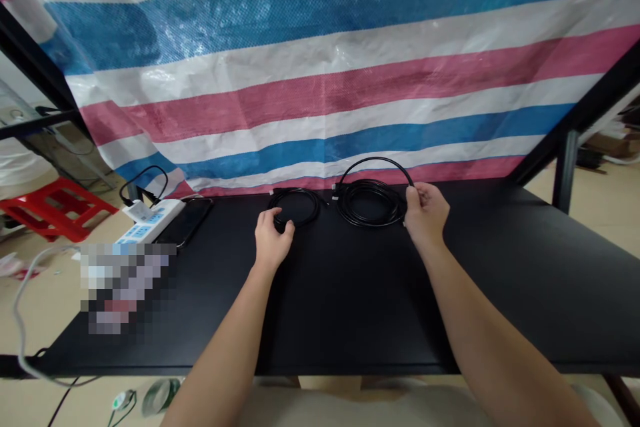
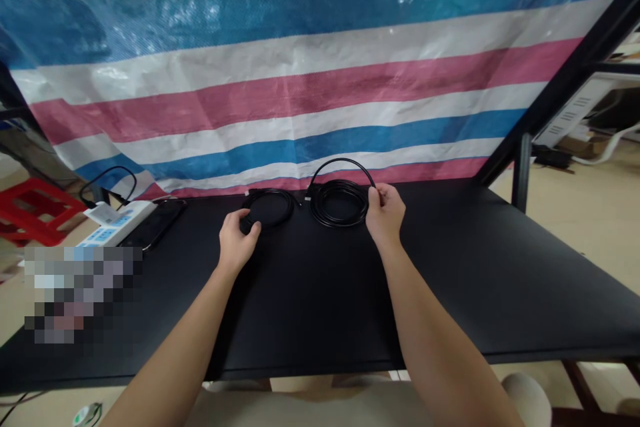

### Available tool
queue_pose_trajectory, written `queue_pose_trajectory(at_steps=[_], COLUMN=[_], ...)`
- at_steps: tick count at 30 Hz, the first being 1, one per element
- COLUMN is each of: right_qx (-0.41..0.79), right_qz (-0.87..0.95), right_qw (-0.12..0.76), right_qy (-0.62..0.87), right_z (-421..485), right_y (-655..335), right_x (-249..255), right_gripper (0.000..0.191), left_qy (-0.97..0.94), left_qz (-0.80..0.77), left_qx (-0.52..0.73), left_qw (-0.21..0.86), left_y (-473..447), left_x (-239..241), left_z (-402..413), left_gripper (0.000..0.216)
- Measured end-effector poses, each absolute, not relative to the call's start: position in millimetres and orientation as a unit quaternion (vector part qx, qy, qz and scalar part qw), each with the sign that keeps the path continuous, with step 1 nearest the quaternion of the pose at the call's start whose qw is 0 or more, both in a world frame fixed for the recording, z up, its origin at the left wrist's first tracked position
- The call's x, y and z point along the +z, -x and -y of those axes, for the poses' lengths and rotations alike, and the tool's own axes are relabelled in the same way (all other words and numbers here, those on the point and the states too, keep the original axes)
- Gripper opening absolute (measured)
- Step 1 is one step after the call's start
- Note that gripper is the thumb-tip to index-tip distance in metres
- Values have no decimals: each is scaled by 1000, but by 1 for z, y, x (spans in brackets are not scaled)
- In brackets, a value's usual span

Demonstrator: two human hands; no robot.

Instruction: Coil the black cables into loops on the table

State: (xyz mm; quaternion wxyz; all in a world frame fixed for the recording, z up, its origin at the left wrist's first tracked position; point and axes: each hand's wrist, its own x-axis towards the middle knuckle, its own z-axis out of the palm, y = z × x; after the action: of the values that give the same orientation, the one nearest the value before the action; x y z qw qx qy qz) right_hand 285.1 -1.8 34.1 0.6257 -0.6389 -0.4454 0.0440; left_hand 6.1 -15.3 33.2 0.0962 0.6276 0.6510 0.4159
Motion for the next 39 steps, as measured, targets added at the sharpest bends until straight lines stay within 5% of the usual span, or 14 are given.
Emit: queue_pose_trajectory(at_steps=[9,15,18,24,39], right_qx=[91,224,199,42,5], right_qz=[481,520,459,393,543], right_qw=[716,722,723,576,290], right_qy=[498,397,476,716,788], right_z=[15,13,6,-7,-16], right_y=[-274,-275,-289,-318,-310], right_x=[51,45,38,21,-5], right_gripper=[38,30,22,19,25], left_qy=[-723,-611,-541,-371,-194], left_qz=[-438,-411,-400,-333,-253], left_qx=[439,501,579,677,697], left_qw=[304,455,460,541,642], left_y=[-40,-48,-38,-15,24], left_x=[25,23,29,50,65], left_z=[31,25,19,21,21], left_gripper=[56,27,23,40,56])
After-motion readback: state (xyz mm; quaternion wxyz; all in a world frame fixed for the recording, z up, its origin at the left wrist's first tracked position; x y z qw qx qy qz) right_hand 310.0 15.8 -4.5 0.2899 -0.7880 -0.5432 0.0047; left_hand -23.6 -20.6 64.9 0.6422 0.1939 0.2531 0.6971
